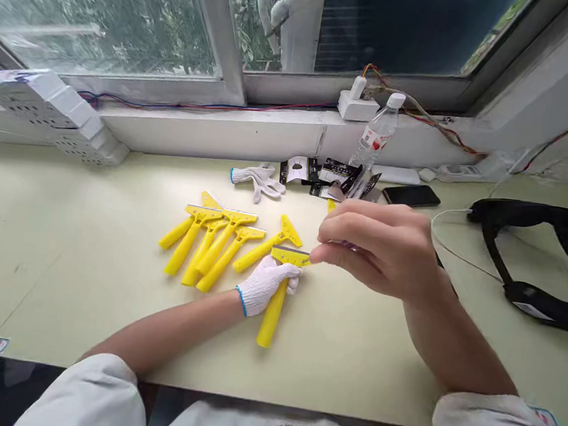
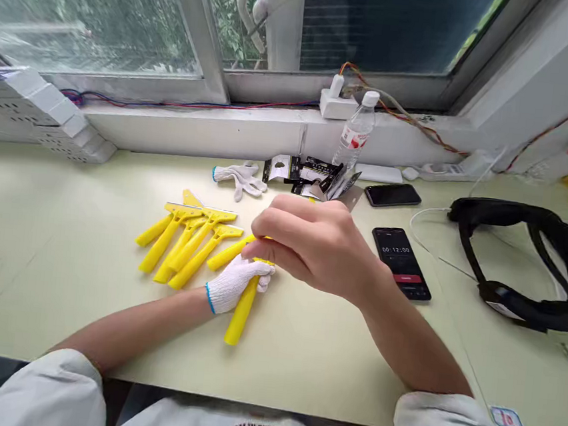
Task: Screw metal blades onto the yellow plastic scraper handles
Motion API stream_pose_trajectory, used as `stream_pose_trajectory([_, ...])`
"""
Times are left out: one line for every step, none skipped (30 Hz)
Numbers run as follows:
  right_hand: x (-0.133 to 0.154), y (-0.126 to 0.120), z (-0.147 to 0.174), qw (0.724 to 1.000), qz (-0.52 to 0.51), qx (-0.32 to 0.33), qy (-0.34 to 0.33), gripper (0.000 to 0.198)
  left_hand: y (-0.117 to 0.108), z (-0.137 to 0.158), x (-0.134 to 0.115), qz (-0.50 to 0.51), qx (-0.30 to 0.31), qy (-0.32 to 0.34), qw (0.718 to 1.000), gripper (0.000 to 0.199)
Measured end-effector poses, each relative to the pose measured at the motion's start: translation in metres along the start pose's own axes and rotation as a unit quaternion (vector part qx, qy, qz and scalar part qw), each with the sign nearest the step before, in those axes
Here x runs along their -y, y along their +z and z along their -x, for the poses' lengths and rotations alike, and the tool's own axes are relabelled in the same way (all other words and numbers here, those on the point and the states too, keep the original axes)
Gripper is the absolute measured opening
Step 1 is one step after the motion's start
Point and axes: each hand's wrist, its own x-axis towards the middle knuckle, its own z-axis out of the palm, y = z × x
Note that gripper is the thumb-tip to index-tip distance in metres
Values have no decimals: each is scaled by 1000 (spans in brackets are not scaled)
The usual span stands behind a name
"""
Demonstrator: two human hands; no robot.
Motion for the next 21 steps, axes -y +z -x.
stream_pose_trajectory([3, -5, -2, 999, -8, 37, 6, 11, 0, -1, 0, 3, 1, -3, 1000, 18])
stream_pose_trajectory([6, -10, -4, 998, -14, 67, 11, 7, 0, -1, 0, 7, 2, -6, 1000, 20])
stream_pose_trajectory([9, -14, -5, 996, -18, 92, 15, 7, 0, -2, 0, 11, 3, -9, 1000, 20])
stream_pose_trajectory([11, -19, -6, 994, -21, 110, 19, 10, 0, -2, -1, 15, 5, -13, 1000, 20])
stream_pose_trajectory([13, -23, -7, 992, -23, 124, 23, 15, 0, -1, -2, 21, 8, -17, 1000, 20])
stream_pose_trajectory([14, -27, -7, 991, -23, 130, 25, 18, -1, -1, -3, 26, 10, -22, 999, 19])
stream_pose_trajectory([15, -29, -7, 991, -19, 128, 25, 18, -1, 0, -4, 30, 13, -28, 999, 19])
stream_pose_trajectory([16, -31, -6, 992, -11, 120, 24, 15, -2, 1, -5, 32, 15, -33, 999, 18])
stream_pose_trajectory([16, -32, -6, 994, 3, 110, 24, 9, -2, 2, -7, 32, 19, -36, 999, 18])
stream_pose_trajectory([17, -31, -5, 995, 24, 96, 24, 3, -2, 3, -8, 30, 22, -37, 999, 18])
stream_pose_trajectory([18, -30, -3, 995, 54, 76, 25, 12, -3, 4, -9, 25, 25, -34, 999, 18])
stream_pose_trajectory([19, -27, -2, 994, 89, 52, 26, 21, -3, 5, -10, 20, 25, -31, 999, 19])
stream_pose_trajectory([20, -24, -1, 992, 123, 29, 26, 29, -3, 5, -10, 13, 22, -28, 999, 19])
stream_pose_trajectory([20, -22, -1, 989, 148, 14, 24, 35, -3, 5, -11, 7, 16, -27, 999, 20])
stream_pose_trajectory([21, -20, 0, 987, 162, 8, 23, 37, -4, 5, -11, 2, 11, -28, 1000, 21])
stream_pose_trajectory([21, -19, 0, 987, 161, 15, 25, 37, -4, 5, -10, 0, 9, -30, 1000, 21])
stream_pose_trajectory([21, -19, 0, 988, 146, 34, 31, 33, -4, 5, -9, 0, 12, -29, 999, 21])
stream_pose_trajectory([21, -20, -1, 990, 122, 57, 40, 28, -4, 4, -8, 2, 19, -27, 999, 21])
stream_pose_trajectory([21, -22, -2, 991, 92, 80, 47, 22, -4, 4, -7, 6, 27, -22, 999, 20])
stream_pose_trajectory([21, -24, -3, 992, 61, 95, 51, 18, -3, 3, -5, 12, 34, -18, 999, 20])
stream_pose_trajectory([21, -27, -4, 993, 36, 103, 50, 17, -3, 3, -4, 17, 38, -16, 999, 19])
